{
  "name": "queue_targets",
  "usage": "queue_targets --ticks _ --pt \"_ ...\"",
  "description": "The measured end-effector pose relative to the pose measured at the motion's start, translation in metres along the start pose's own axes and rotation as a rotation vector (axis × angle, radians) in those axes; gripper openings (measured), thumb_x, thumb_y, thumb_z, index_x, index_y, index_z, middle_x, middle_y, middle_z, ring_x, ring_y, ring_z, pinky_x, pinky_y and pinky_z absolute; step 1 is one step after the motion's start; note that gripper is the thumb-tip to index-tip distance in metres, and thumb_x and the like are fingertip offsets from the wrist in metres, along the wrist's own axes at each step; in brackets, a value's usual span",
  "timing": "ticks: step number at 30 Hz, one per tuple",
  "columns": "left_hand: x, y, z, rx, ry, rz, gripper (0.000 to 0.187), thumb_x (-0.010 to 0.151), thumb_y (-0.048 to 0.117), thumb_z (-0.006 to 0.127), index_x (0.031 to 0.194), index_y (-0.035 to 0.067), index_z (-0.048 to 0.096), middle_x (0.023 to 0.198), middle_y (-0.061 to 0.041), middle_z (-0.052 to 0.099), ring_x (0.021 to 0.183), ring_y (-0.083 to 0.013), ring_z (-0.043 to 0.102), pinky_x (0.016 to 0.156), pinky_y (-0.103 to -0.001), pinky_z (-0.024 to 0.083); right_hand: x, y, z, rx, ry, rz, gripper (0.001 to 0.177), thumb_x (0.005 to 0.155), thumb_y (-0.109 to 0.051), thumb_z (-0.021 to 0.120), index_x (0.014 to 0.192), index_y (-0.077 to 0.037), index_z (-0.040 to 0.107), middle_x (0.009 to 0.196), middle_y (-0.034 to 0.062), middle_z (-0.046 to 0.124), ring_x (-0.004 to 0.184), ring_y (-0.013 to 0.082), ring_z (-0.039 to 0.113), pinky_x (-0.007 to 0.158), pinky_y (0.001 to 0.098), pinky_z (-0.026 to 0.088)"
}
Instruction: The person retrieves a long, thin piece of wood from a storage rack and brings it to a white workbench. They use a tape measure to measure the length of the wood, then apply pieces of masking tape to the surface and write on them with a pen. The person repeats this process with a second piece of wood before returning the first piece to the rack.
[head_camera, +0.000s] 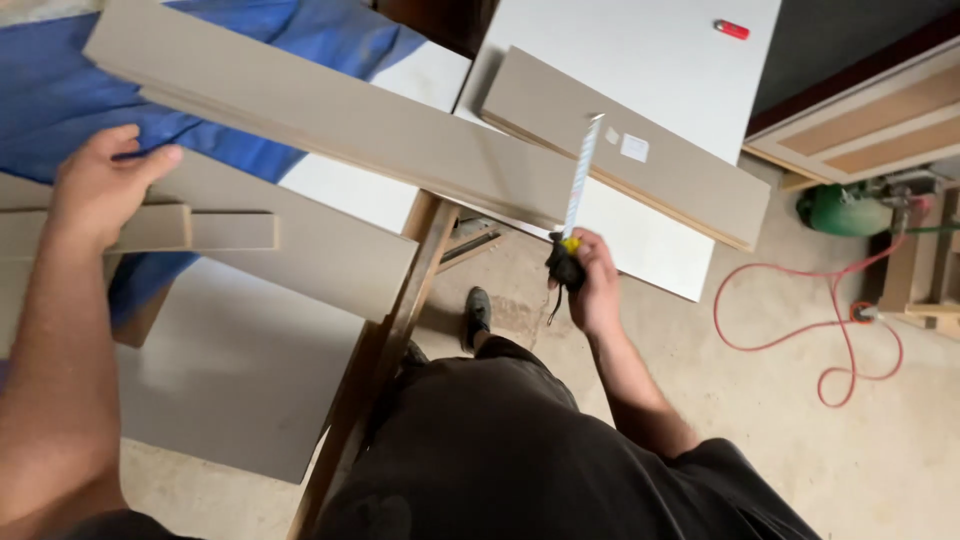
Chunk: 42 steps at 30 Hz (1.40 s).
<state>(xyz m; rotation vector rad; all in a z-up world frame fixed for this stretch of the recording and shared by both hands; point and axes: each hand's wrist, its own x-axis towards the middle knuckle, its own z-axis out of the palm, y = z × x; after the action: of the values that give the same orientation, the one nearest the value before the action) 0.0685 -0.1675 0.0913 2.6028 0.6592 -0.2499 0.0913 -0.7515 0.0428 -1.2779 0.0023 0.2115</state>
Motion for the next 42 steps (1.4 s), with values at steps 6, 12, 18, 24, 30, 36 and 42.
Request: queue_targets --ticks 6,12,18,24,30,36,42 --pt "0.099 0.041 0.114 -1.454 0.123 -0.452 0.084 0.084 0.043 0.09 0.144 -0.001 0.051 0.145 -0.037 0.05 0.127 -0.045 0.07 0.103 -0.053 0.065 0.08 -0.022 -0.055 0.039 0.184 0.337 0.025 0.099 -0.023 0.051 0.12 -0.011 0.058 0.106 0.0194 0.069 0.091 0.0317 0.07 0.051 0.0317 0.048" --pt "0.12 0.083 0.14 -1.592 0.289 -0.444 0.099 0.092 0.039 0.1 0.147 -0.01 0.033 0.137 -0.045 0.04 0.138 -0.0613 0.041 0.105 -0.072 0.045 0.111 0.004 -0.083 0.171 0.033 0.382 0.029 0.103 -0.024 0.052 0.122 -0.004 0.058 0.091 0.0196 0.064 0.069 0.0276 0.07 0.044 0.0372 0.061" --pt "0.15 0.07 0.168 -1.573 0.465 -0.561 0.097 0.077 0.033 0.107 0.133 -0.017 0.045 0.121 -0.037 0.05 0.124 -0.0488 0.061 0.107 -0.061 0.049 0.113 0.005 -0.089 0.143 0.0 0.415 0.033 0.099 -0.027 0.057 0.123 -0.005 0.062 0.09 0.0195 0.065 0.064 0.0252 0.07 0.045 0.0377 0.065" --pt "0.175 0.052 0.182 -1.652 0.446 -0.609 0.095 0.067 0.031 0.107 0.129 -0.011 0.048 0.104 -0.024 0.049 0.092 -0.0289 0.057 0.1 -0.052 0.056 0.12 -0.003 -0.082 0.082 -0.026 0.396 0.034 0.099 -0.027 0.056 0.125 -0.006 0.062 0.089 0.0155 0.063 0.065 0.0226 0.069 0.045 0.0363 0.065" --pt "0.14 0.083 0.152 -1.719 0.423 -0.539 0.102 0.065 0.028 0.109 0.136 -0.01 0.048 0.12 -0.03 0.05 0.115 -0.0384 0.058 0.108 -0.057 0.046 0.119 -0.004 -0.077 0.043 0.048 0.388 0.033 0.097 -0.031 0.059 0.12 -0.008 0.066 0.086 0.0133 0.066 0.063 0.0236 0.069 0.044 0.0364 0.064" --pt "0.101 0.112 0.129 -1.902 0.464 -0.411 0.101 0.068 0.013 0.107 0.143 -0.003 0.042 0.134 -0.027 0.051 0.136 -0.0466 0.049 0.115 -0.065 0.035 0.106 -0.009 -0.068 0.055 0.11 0.349 0.035 0.094 -0.031 0.06 0.12 -0.008 0.065 0.088 0.0113 0.067 0.064 0.0233 0.068 0.045 0.0341 0.063" --pt "0.123 0.16 0.141 -1.909 0.444 -0.295 0.088 0.074 0.019 0.103 0.135 0.003 0.043 0.146 -0.029 0.04 0.145 -0.0614 0.023 0.122 -0.067 0.017 0.089 -0.038 -0.076 0.113 0.247 0.267 0.034 0.092 -0.032 0.063 0.115 -0.007 0.067 0.086 0.0075 0.063 0.066 0.0196 0.067 0.037 0.0326 0.058"
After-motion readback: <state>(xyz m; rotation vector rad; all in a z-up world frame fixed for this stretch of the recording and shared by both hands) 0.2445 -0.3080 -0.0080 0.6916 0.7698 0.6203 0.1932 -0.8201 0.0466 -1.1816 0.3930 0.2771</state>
